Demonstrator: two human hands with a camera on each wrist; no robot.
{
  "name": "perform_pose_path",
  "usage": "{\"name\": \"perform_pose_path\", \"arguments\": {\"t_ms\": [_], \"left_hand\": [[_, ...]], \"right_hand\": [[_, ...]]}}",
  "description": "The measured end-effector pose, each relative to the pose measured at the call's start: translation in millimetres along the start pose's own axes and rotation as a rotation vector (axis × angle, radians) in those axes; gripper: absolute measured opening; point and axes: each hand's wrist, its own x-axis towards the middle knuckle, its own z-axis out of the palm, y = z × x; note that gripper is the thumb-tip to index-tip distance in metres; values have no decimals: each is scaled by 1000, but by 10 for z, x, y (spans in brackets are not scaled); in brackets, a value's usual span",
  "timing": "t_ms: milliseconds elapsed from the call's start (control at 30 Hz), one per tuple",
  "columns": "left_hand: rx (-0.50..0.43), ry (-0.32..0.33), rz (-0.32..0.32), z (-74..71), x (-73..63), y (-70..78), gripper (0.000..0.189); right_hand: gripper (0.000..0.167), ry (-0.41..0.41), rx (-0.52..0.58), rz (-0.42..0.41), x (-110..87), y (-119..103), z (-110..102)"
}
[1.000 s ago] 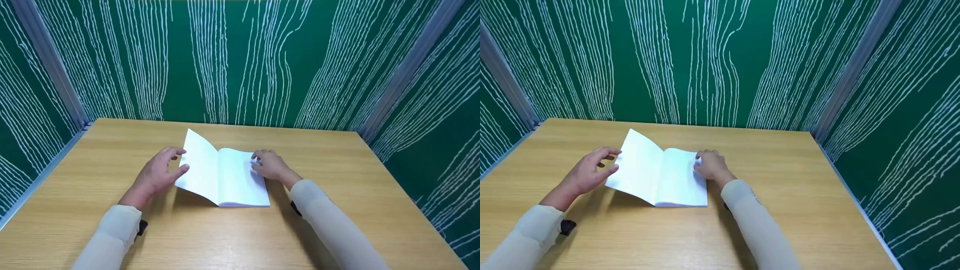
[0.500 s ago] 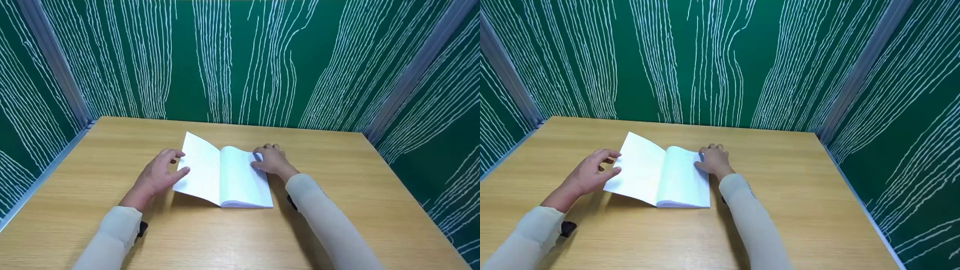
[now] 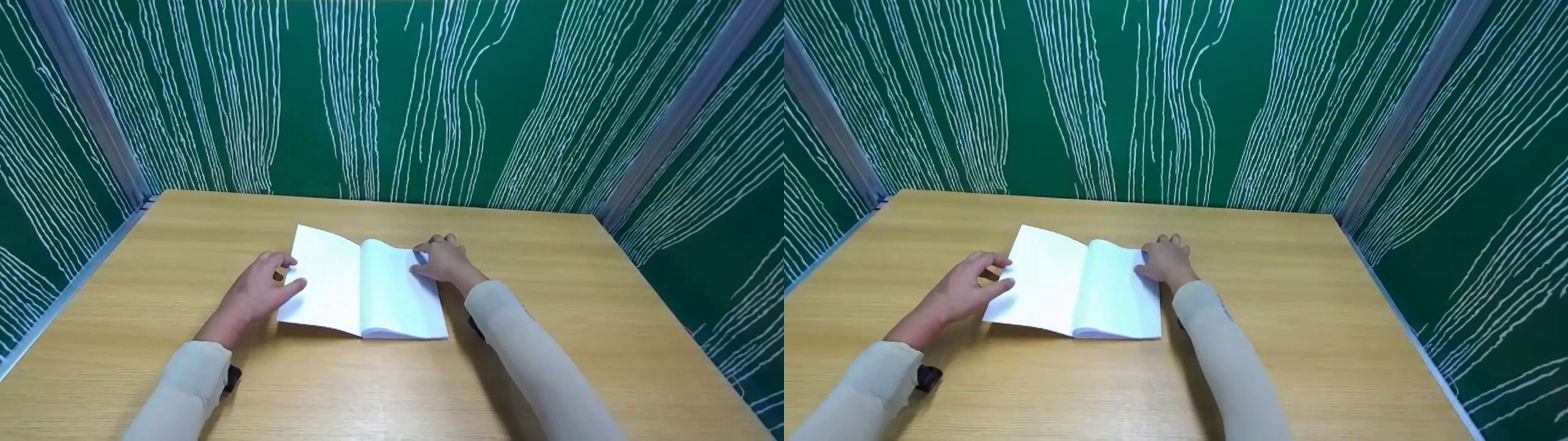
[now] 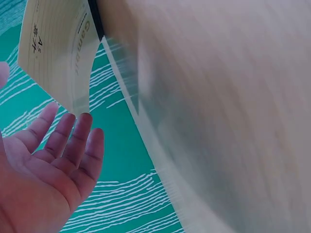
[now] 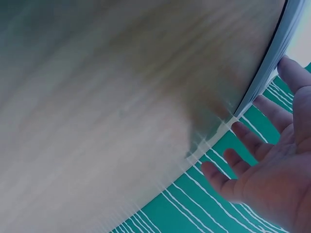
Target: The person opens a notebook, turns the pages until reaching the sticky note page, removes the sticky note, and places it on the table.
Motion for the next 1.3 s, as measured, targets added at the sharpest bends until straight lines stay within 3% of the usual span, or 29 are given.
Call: {"name": "perform_pose_path", "arguments": {"t_ms": [267,600,733,933,1100,1300], "left_hand": [[-32,10,-56,29,20,10,50],[-77,27,-70,94,88,52,47],[-82,27,-59,103,99,37,46],[-109,27,-58,103,81,3,47],[-127,38,-43,90,71,-15,48],[-146,27,-48,68,67,-20,51]], "right_hand": [[51,1,-13,-8,2,-15,4],[43,38,18,-41,-7,-50,-5],[43,49,81,-2,3,-74,10],[39,10,267,67,0,-81,-15],[32,15,356,10,-24,-104,-77],[55,20,414,-94,-81,-177,-175]]}}
